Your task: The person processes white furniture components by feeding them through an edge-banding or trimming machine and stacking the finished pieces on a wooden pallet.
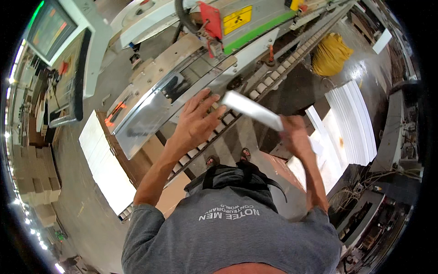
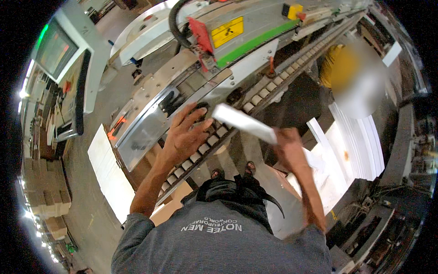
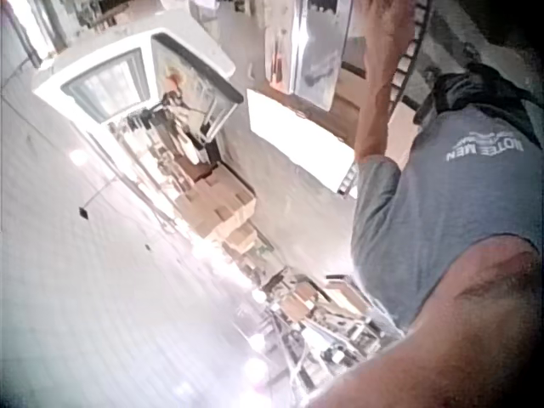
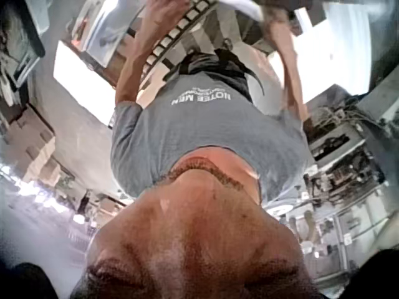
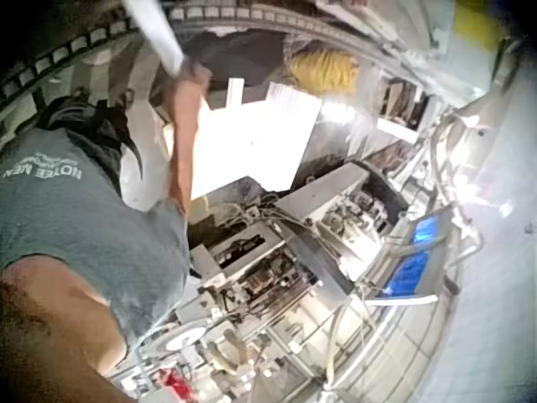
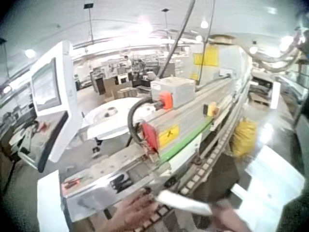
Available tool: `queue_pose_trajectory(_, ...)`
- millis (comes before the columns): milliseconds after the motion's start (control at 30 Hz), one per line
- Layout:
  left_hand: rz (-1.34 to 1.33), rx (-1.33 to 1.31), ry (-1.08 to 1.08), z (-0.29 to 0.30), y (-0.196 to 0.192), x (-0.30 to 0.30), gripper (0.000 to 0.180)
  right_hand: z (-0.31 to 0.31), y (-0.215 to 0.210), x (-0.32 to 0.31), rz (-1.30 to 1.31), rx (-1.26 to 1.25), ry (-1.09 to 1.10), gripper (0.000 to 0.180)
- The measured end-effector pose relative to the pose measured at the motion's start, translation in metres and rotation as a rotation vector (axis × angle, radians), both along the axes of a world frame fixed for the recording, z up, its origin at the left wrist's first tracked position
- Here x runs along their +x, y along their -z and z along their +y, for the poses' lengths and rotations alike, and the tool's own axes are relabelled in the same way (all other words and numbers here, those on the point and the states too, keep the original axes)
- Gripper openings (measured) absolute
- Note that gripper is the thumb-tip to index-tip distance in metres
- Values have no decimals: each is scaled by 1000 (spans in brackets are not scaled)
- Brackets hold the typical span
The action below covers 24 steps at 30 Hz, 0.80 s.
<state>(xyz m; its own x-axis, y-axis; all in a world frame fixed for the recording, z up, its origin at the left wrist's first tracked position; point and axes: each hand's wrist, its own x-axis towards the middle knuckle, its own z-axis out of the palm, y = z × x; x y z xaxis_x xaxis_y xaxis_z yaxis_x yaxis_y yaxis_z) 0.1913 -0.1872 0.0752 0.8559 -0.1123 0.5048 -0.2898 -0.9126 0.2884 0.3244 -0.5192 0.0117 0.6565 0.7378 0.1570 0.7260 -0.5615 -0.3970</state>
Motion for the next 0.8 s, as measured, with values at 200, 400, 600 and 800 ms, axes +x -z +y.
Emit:
queue_pose_trajectory(200, 260, 97, -97, 61, -8, -72, 47, 174, -29, -38, 76, 206, -523, 54)
queue_pose_trajectory(400, 116, -39, -429, 133, 28, -159, 40, 303, 0, -71, -66, 439, -648, 43)
queue_pose_trajectory(600, 82, -101, -594, 184, 61, -184, 35, 350, 37, -106, 593, 623, -356, 45)
queue_pose_trajectory(800, -92, 84, -703, 207, 86, -182, 30, 386, 52, -119, 784, 619, -94, 59)
